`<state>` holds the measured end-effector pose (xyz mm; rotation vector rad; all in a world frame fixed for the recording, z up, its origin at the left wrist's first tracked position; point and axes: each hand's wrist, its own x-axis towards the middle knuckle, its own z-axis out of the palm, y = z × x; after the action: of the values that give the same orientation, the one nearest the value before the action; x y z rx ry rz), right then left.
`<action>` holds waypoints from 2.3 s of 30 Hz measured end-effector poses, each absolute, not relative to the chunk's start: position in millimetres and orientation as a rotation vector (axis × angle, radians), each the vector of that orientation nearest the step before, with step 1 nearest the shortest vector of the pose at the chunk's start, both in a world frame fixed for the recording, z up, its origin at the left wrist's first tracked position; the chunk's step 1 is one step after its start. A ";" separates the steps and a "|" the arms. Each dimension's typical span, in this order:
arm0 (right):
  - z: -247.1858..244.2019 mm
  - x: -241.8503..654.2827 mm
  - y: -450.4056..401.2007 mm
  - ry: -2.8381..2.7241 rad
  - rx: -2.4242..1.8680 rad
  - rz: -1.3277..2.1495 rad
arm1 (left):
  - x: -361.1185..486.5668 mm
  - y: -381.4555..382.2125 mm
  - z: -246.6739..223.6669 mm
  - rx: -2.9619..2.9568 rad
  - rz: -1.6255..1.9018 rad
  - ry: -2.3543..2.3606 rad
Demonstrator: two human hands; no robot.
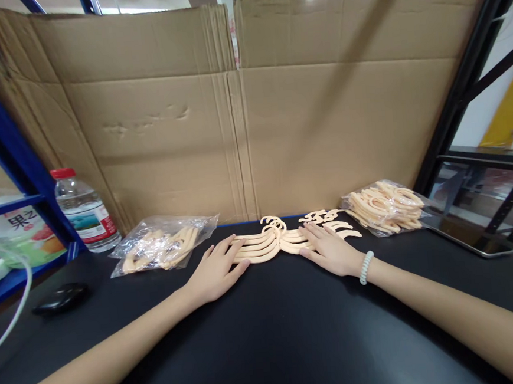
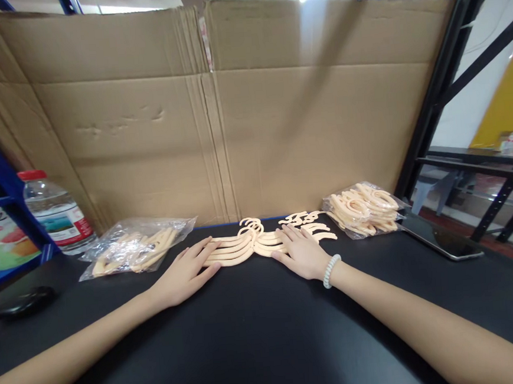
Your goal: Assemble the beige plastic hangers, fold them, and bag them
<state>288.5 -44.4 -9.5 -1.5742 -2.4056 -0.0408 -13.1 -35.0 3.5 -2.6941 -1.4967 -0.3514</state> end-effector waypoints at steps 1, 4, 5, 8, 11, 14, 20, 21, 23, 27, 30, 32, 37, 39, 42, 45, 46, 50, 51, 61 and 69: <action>-9.7 288.8 -43.8 -2.400 -1.546 -0.073 | -12.9 -35.6 3.8 -2.688 -0.385 -1.476; -9.1 294.5 -36.9 -2.360 -1.448 -0.193 | -12.6 -37.4 6.1 -2.658 -0.510 -1.384; -8.3 298.8 -32.8 -2.334 -1.433 -0.227 | -12.5 -38.1 7.1 -2.652 -0.550 -1.338; -4.8 319.2 -17.6 -2.237 -1.468 -0.289 | -10.0 -42.2 10.0 -2.663 -0.639 -1.188; -2.0 346.3 -3.6 -2.135 -1.569 -0.320 | -0.3 -55.9 11.9 -2.721 -0.719 -1.065; -1.4 369.7 3.9 -2.094 -1.639 -0.313 | 16.7 -80.5 13.2 -2.903 -0.717 -0.888; -6.6 384.9 9.8 -2.188 -1.640 -0.268 | 37.4 -110.0 16.5 -3.213 -0.579 -0.635; -7.8 384.6 12.0 -2.199 -1.643 -0.266 | 37.8 -109.7 16.4 -3.223 -0.592 -0.654; -9.5 384.0 17.8 -2.212 -1.656 -0.264 | 37.5 -107.5 15.5 -3.226 -0.616 -0.678; -6.3 384.8 30.4 -2.235 -1.676 -0.257 | 37.1 -104.3 13.0 -3.230 -0.622 -0.673; 0.8 386.4 37.1 -2.253 -1.657 -0.251 | 36.8 -104.8 12.6 -3.243 -0.601 -0.686; 4.4 386.4 40.8 -2.264 -1.636 -0.240 | 36.1 -105.5 13.0 -3.247 -0.588 -0.700; 2.7 381.3 48.2 -2.250 -1.579 -0.201 | 34.2 -105.6 14.6 -3.272 -0.579 -0.696; 0.8 378.8 48.2 -2.241 -1.532 -0.188 | 33.8 -105.0 14.5 -3.283 -0.584 -0.709; 1.3 375.6 43.5 -2.219 -1.452 -0.166 | 33.6 -104.5 13.3 -3.293 -0.596 -0.733; 6.5 372.7 36.1 -2.129 -1.378 -0.154 | 33.3 -104.9 12.1 -3.296 -0.600 -0.731; 9.3 371.6 33.8 -2.079 -1.356 -0.153 | 33.1 -105.2 12.1 -3.296 -0.598 -0.729; 25.9 363.5 24.4 -1.823 -1.280 -0.126 | 32.1 -106.5 14.0 -3.308 -0.633 -0.747; 30.8 359.1 20.8 -1.756 -1.262 -0.105 | 32.1 -106.8 14.3 -3.319 -0.667 -0.762; 34.9 248.4 -78.7 -1.342 -0.916 1.159 | 42.8 -102.5 5.9 -3.331 -2.049 -1.755; 6.7 226.7 -94.4 -1.638 -0.920 1.332 | 45.2 -107.1 11.2 -3.176 -2.237 -1.751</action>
<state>226.7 -94.4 6.7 -0.9203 -1.6379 1.3321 45.2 -107.1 11.2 -3.1755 -1.7513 -2.2369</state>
